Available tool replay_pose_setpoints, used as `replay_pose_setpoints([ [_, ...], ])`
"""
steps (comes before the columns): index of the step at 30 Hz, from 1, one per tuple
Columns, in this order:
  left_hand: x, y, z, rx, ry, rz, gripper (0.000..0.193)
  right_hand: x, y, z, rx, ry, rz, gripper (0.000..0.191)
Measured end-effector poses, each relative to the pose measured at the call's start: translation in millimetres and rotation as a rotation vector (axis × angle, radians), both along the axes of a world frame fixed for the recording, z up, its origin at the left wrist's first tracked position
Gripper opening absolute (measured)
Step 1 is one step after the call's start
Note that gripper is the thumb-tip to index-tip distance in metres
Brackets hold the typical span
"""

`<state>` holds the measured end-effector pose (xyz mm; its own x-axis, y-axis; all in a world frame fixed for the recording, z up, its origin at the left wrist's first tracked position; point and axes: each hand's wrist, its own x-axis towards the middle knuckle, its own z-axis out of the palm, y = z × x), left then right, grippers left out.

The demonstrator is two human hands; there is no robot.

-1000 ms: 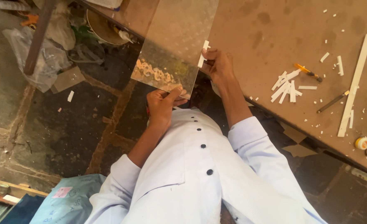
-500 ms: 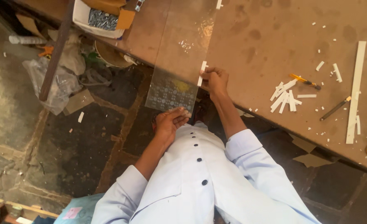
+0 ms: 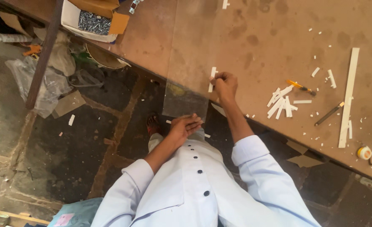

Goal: The person assembles a small textured glass panel by attaching white plastic spacers along its edges. They pick up spacers, position them on the glass, and press them into place. The person also uses a hammer to tap spacers and adjusts the panel orientation on the workbench.

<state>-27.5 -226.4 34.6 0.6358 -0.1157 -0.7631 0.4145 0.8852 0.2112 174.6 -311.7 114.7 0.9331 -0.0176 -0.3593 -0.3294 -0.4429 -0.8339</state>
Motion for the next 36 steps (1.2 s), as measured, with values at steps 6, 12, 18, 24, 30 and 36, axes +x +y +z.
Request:
replay_pose_setpoints([
  [6, 49.2, -34.6, 11.6, -0.114, -0.037, -0.063, 0.035, 51.3, -16.6, 23.7, -0.146, -0.162, 0.154, 0.011],
  [12, 63.2, -47.8, 20.1, -0.022, -0.061, -0.512, 0.053, 76.5, -41.9, 24.6, -0.397, -0.226, 0.251, 0.013],
  [18, 41.7, -13.0, 59.3, 0.913, -0.225, -0.93, 0.039, 84.3, -45.9, 8.3, -0.329, -0.017, 0.201, 0.013],
  [24, 85.2, 30.0, 92.9, 1.923, -0.391, -0.337, 0.027, 90.6, -51.2, 2.4, -0.147, 0.181, 0.244, 0.012],
  [30, 181.6, 55.5, 58.0, 2.059, -0.578, -0.564, 0.071, 82.0, -59.5, -15.6, 0.116, 0.297, 0.271, 0.013],
  [36, 191.7, 54.4, 26.4, 2.046, -0.531, -0.907, 0.073, 37.8, -90.8, -33.1, 0.105, 0.263, 0.257, 0.013],
])
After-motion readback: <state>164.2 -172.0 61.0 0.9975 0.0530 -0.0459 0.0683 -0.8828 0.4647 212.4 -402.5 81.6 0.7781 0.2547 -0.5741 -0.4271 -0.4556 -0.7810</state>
